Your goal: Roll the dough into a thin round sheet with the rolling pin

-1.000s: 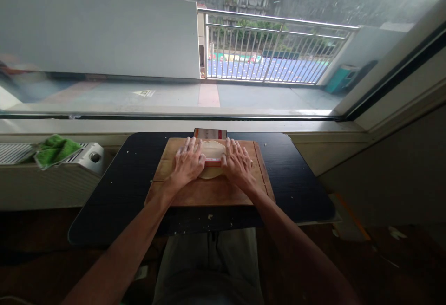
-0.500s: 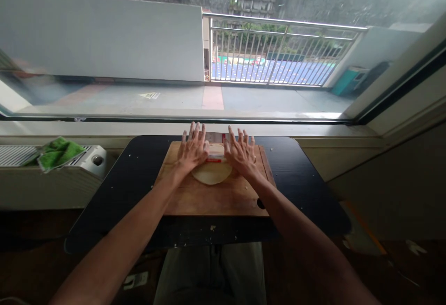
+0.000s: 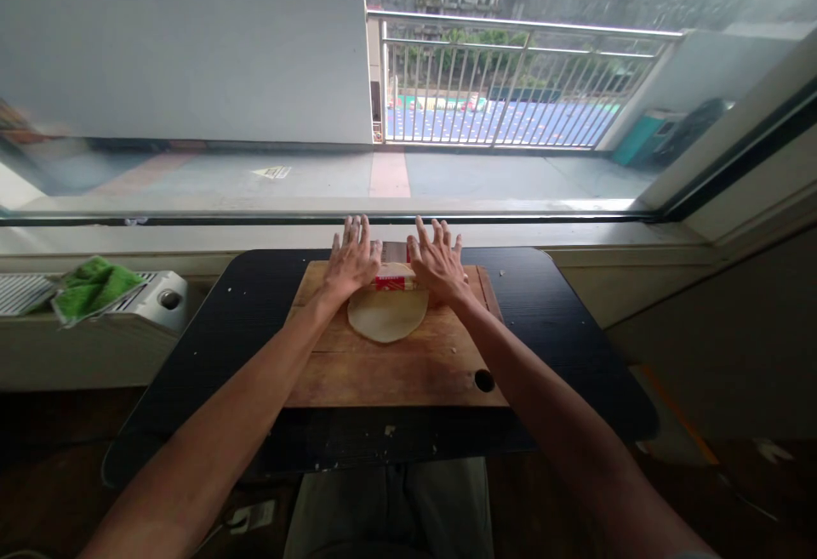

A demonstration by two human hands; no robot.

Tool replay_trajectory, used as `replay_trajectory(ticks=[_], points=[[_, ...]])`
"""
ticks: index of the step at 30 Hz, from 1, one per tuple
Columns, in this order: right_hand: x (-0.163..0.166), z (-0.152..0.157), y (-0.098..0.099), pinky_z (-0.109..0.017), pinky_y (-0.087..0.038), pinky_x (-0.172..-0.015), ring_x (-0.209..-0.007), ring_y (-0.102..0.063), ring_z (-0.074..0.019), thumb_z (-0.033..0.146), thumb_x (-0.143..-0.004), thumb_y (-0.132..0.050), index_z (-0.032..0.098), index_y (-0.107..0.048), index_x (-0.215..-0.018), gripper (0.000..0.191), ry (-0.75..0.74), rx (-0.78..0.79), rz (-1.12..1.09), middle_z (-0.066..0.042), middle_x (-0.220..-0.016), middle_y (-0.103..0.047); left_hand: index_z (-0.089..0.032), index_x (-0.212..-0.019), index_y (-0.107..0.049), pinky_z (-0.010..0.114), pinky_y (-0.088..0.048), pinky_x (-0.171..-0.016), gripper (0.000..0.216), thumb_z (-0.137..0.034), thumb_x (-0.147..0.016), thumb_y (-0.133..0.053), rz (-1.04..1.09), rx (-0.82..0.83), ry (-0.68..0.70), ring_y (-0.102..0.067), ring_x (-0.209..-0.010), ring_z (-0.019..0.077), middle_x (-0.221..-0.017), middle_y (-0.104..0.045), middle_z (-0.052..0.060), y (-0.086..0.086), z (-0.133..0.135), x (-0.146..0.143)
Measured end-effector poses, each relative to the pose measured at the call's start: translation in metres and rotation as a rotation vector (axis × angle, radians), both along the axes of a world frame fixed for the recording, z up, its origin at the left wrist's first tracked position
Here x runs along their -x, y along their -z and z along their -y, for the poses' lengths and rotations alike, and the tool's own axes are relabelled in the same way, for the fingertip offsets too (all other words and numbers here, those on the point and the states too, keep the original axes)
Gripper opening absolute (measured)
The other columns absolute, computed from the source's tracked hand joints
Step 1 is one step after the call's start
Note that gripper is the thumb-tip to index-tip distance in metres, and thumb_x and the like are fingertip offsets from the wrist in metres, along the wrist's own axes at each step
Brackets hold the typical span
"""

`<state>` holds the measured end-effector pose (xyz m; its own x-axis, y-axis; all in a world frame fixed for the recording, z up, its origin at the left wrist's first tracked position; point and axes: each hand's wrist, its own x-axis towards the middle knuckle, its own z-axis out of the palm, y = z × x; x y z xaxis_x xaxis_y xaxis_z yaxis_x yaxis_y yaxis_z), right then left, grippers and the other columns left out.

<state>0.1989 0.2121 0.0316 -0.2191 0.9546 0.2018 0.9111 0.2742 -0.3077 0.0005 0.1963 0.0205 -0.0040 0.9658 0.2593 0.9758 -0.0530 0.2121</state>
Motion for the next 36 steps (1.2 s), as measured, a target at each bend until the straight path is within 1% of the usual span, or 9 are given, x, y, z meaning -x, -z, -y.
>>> replay_trajectory(ticks=[2, 6, 8, 10, 15, 22, 26, 30, 36], points=[[-0.003, 0.015, 0.002, -0.070, -0.012, -0.139, -0.176, -0.017, -0.0345, 0.051, -0.118, -0.025, 0.028, -0.024, -0.183, 0.070, -0.018, -0.005, 0.049, -0.013, -0.189, -0.025, -0.001, -0.178, -0.023, 0.057, -0.024, -0.141, 0.078, -0.042, -0.112, -0.031, -0.021, 0.027, -0.001, -0.020, -0.176, 0.0345, -0.186, -0.027, 0.023, 0.003, 0.017, -0.002], [-0.006, 0.045, 0.006, -0.066, -0.012, -0.140, -0.175, -0.021, -0.0336, 0.050, -0.117, -0.033, 0.028, -0.030, -0.182, 0.069, -0.001, -0.056, 0.111, -0.012, -0.189, -0.028, -0.004, -0.177, -0.031, 0.057, -0.028, -0.141, 0.076, -0.039, -0.109, -0.037, -0.072, -0.003, 0.023, -0.020, -0.176, 0.0338, -0.185, -0.030, 0.021, 0.005, 0.051, -0.007], [-0.006, 0.053, 0.006, -0.064, -0.015, -0.140, -0.174, -0.023, -0.0342, 0.049, -0.116, -0.036, 0.028, -0.032, -0.181, 0.068, 0.006, -0.084, 0.126, -0.012, -0.188, -0.030, -0.004, -0.175, -0.035, 0.058, -0.029, -0.140, 0.074, -0.036, -0.109, -0.037, -0.078, -0.031, 0.034, -0.020, -0.176, 0.0344, -0.185, -0.032, 0.021, 0.005, 0.059, -0.009], [-0.005, 0.053, 0.004, -0.064, -0.018, -0.140, -0.173, -0.025, -0.0349, 0.048, -0.116, -0.038, 0.028, -0.034, -0.181, 0.068, 0.010, -0.097, 0.133, -0.012, -0.187, -0.032, -0.004, -0.174, -0.039, 0.058, -0.029, -0.139, 0.072, -0.035, -0.109, -0.036, -0.069, -0.056, 0.034, -0.021, -0.176, 0.0347, -0.184, -0.034, 0.021, 0.004, 0.059, -0.009], [-0.001, 0.027, -0.003, -0.065, -0.021, -0.138, -0.171, -0.028, -0.0350, 0.048, -0.116, -0.035, 0.027, -0.035, -0.179, 0.066, 0.031, -0.081, 0.090, -0.014, -0.185, -0.035, -0.004, -0.174, -0.039, 0.059, -0.029, -0.139, 0.071, -0.035, -0.110, -0.032, -0.044, -0.085, 0.035, -0.026, -0.175, 0.0346, -0.182, -0.038, 0.023, 0.000, 0.030, -0.003], [0.006, -0.023, -0.004, -0.070, -0.022, -0.134, -0.166, -0.034, -0.0368, 0.052, -0.117, -0.026, 0.027, -0.042, -0.174, 0.065, 0.026, -0.067, -0.097, -0.016, -0.178, -0.045, -0.004, -0.174, -0.039, 0.061, -0.028, -0.140, 0.072, -0.038, -0.111, -0.027, 0.002, -0.053, -0.008, -0.021, -0.176, 0.0348, -0.183, -0.036, 0.022, -0.004, -0.020, 0.003], [0.009, -0.041, -0.006, -0.067, -0.023, -0.134, -0.159, -0.042, -0.0359, 0.049, -0.118, -0.026, 0.024, -0.047, -0.170, 0.062, 0.015, -0.089, -0.077, -0.017, -0.173, -0.050, -0.004, -0.174, -0.038, 0.063, -0.025, -0.140, 0.073, -0.038, -0.110, -0.027, 0.025, -0.068, -0.003, -0.018, -0.177, 0.0354, -0.183, -0.037, 0.022, -0.007, -0.034, 0.005], [0.013, -0.052, -0.006, -0.066, -0.024, -0.133, -0.155, -0.043, -0.0345, 0.047, -0.118, -0.029, 0.028, -0.050, -0.168, 0.057, 0.020, -0.108, -0.050, -0.015, -0.169, -0.054, -0.003, -0.173, -0.039, 0.060, -0.023, -0.142, 0.072, -0.037, -0.110, -0.028, -0.009, -0.103, 0.032, -0.017, -0.177, 0.0342, -0.184, -0.035, 0.021, -0.010, -0.045, 0.006], [0.017, -0.063, -0.005, -0.066, -0.025, -0.134, -0.155, -0.045, -0.0347, 0.044, -0.118, -0.033, 0.026, -0.052, -0.167, 0.056, 0.032, -0.119, -0.024, -0.017, -0.167, -0.055, -0.002, -0.171, -0.043, 0.060, -0.027, -0.140, 0.071, -0.037, -0.110, -0.029, -0.009, -0.106, 0.021, -0.022, -0.176, 0.0359, -0.182, -0.038, 0.023, -0.005, -0.064, 0.008]])
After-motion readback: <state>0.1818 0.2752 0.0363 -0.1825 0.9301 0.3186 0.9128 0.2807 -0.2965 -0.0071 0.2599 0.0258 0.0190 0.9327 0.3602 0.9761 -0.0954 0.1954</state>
